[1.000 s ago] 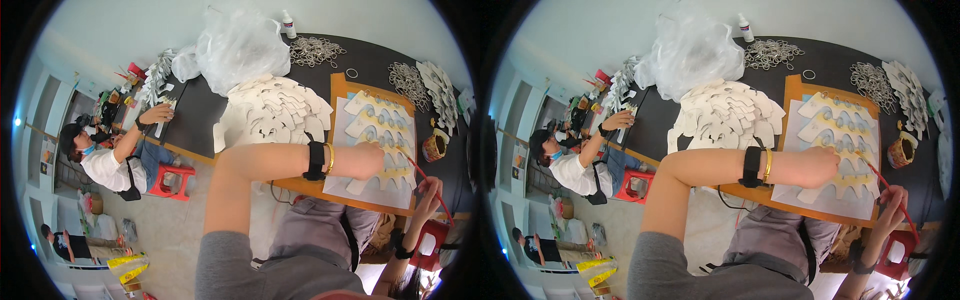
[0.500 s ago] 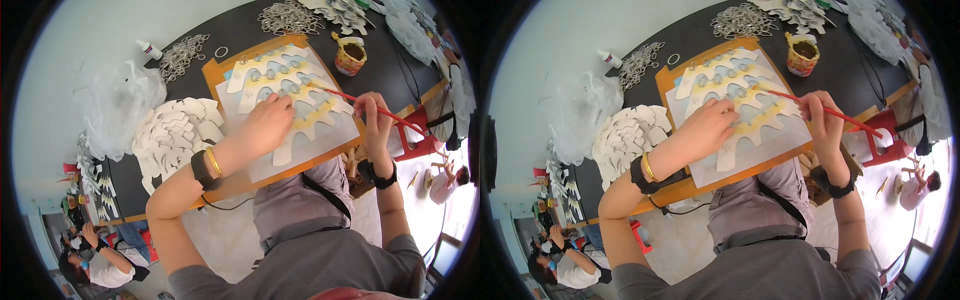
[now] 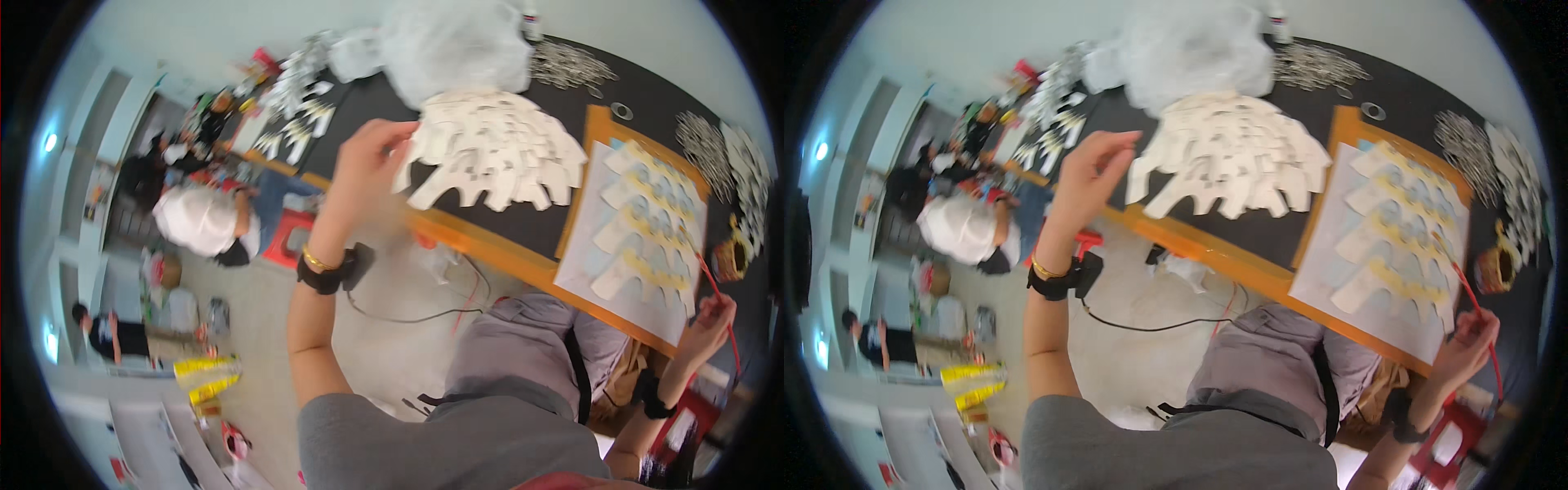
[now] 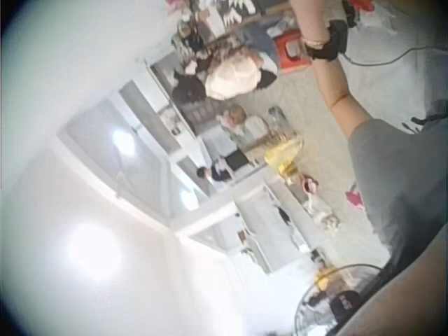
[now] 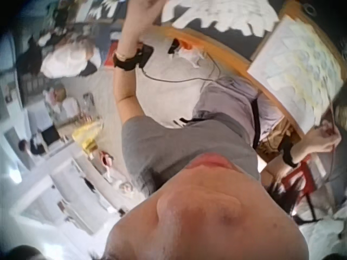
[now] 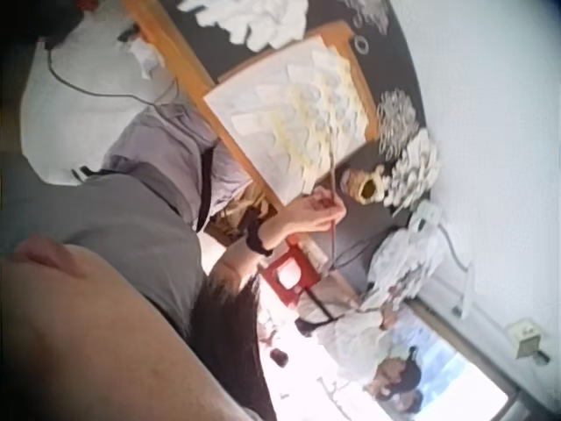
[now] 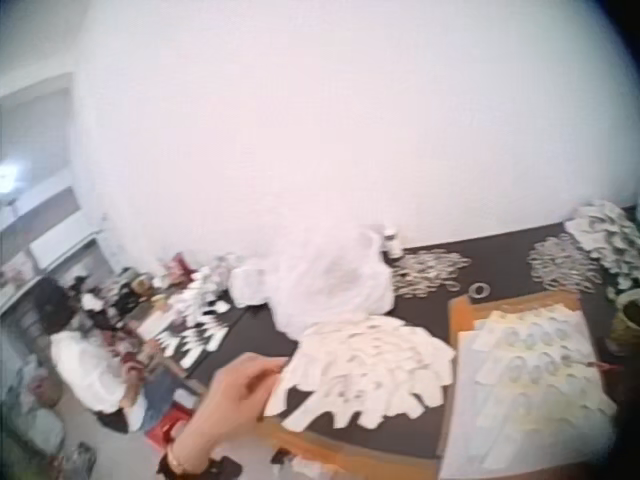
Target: Applying adhesive to shoe upper components using a paintbrush and template.
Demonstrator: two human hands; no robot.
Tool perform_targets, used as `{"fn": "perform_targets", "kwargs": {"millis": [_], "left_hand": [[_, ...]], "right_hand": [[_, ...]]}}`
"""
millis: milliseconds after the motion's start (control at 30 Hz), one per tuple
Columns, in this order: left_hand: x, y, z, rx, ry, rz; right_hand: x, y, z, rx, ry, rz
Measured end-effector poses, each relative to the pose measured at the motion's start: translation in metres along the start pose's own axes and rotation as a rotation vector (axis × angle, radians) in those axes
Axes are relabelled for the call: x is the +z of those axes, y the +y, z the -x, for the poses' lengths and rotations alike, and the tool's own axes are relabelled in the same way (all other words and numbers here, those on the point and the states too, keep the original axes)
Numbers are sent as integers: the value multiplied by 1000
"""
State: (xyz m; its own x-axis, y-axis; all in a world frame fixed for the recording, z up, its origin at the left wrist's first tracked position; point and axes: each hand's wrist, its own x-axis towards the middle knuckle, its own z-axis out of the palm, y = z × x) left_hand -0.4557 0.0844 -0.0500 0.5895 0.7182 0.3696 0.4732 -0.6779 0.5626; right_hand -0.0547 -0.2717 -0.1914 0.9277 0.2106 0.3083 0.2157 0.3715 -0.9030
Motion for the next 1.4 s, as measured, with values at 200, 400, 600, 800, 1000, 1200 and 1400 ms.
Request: {"fn": "perform_targets", "kwargs": {"millis": [200, 400, 600, 800, 1000, 1200, 1400], "left_hand": [[-192, -168, 161, -421, 723, -400], [-292, -192, 273, -685, 1029, -380], [-286, -192, 258, -739, 984, -269], [-273, -209, 225, -824, 891, -481], [-190, -152, 107, -434, 546, -136], [-44, 3, -8, -48, -174, -55], [45, 108, -37, 392, -414, 41]], "right_hand": [[-13, 2, -29, 43, -199, -205], [-7, 15, -32, 43, -187, -277], [-7, -11, -15, -156, -273, 15], [-48, 6, -34, 16, -254, -257], [-63, 4, -36, 19, -294, -262], [-38, -23, -11, 7, -93, -142], [-68, -6, 12, 71, -12, -166]]}}
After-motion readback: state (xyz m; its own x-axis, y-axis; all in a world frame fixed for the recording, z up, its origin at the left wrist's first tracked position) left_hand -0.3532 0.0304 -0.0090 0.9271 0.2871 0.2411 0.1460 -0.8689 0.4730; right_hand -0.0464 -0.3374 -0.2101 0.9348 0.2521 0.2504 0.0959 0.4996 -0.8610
